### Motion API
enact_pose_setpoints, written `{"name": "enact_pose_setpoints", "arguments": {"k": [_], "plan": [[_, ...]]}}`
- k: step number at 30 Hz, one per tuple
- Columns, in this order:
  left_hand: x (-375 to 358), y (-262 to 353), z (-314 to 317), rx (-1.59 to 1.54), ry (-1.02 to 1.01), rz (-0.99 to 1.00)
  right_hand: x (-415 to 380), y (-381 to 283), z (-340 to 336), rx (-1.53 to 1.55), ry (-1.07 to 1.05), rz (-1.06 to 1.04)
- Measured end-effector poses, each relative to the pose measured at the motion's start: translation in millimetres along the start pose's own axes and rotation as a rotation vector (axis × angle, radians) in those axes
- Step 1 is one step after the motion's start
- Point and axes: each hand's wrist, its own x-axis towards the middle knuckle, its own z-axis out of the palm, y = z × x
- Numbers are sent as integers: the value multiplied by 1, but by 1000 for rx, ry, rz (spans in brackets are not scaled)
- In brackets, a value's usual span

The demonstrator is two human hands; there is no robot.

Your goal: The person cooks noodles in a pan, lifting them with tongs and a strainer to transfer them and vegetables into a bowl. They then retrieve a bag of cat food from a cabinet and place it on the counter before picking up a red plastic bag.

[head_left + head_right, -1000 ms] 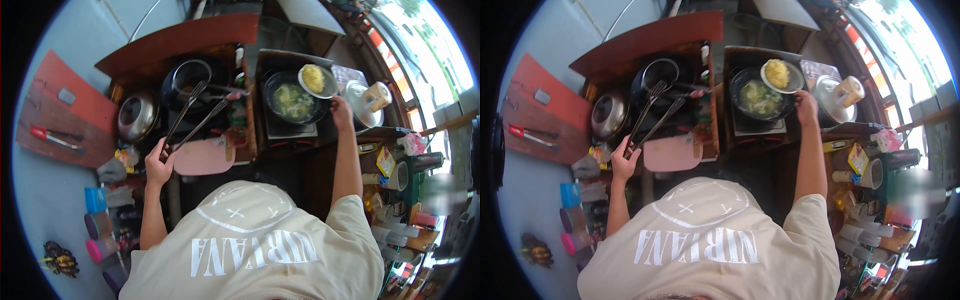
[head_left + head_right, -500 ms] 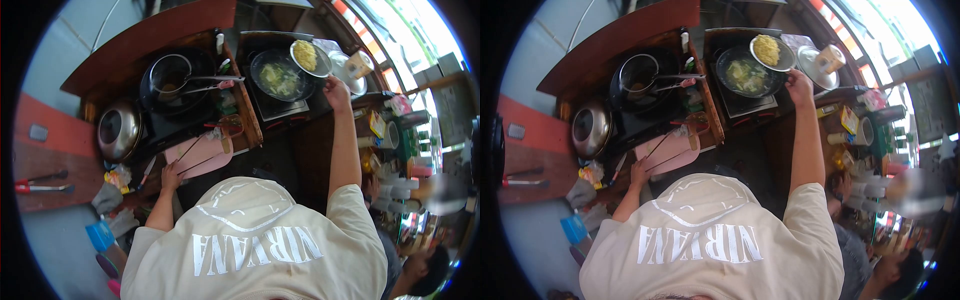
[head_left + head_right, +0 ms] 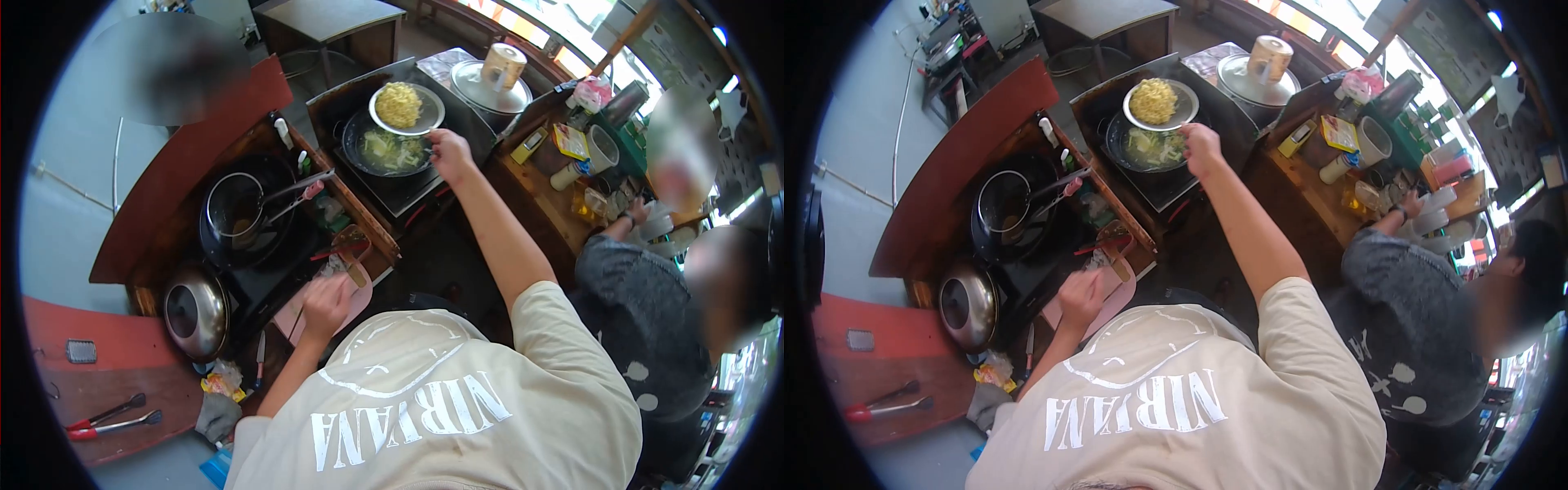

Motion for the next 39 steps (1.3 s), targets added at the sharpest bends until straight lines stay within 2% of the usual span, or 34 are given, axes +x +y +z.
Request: {"name": "enact_pose_setpoints", "arguments": {"k": [2,3,4,5,6,7,8,10,13,15,18,19,20,23,26,29,31,34,37,39], "plan": [[66,24,38,-224,90,-142,-4,15,8,-37,41,23],[103,42,50,-343,50,-355,-13,20,15,-22,41,26],[129,42,75,-354,83,-418,-22,24,20,-5,49,25],[147,20,114,-516,70,-532,-27,31,25,3,60,23],[165,6,145,-687,46,-739,-30,37,28,9,71,19],[189,16,152,-965,73,-1027,-41,35,31,103,34,88],[203,12,162,-1003,103,-1066,-51,33,35,196,-10,154],[213,-12,196,-1073,246,-1160,-39,50,41,191,57,-26],[226,-7,199,-1045,375,-1214,-32,54,37,162,-1,66],[232,-13,205,-967,391,-1175,-31,56,33,195,-101,29],[241,-42,221,-1011,351,-1150,-38,40,2,54,-237,-55],[247,-45,218,-1042,328,-1218,-37,30,-23,-43,-339,43],[252,-49,213,-1072,307,-1287,-34,26,-50,-55,-301,94],[257,-71,214,-1024,246,-1286,5,47,-168,-51,-123,151],[254,-83,217,-1019,195,-1269,46,71,-320,368,515,151],[247,-96,223,-1074,220,-1261,58,80,-444,404,1166,-134],[244,-94,227,-1064,242,-1290,51,85,-505,510,1246,-184],[239,-94,234,-1048,216,-1308,33,59,-522,634,1399,-287],[236,-105,235,-1057,278,-1280,26,49,-526,620,1356,-283],[242,-94,232,-1052,261,-1313,26,62,-552,621,1324,-304]]}}
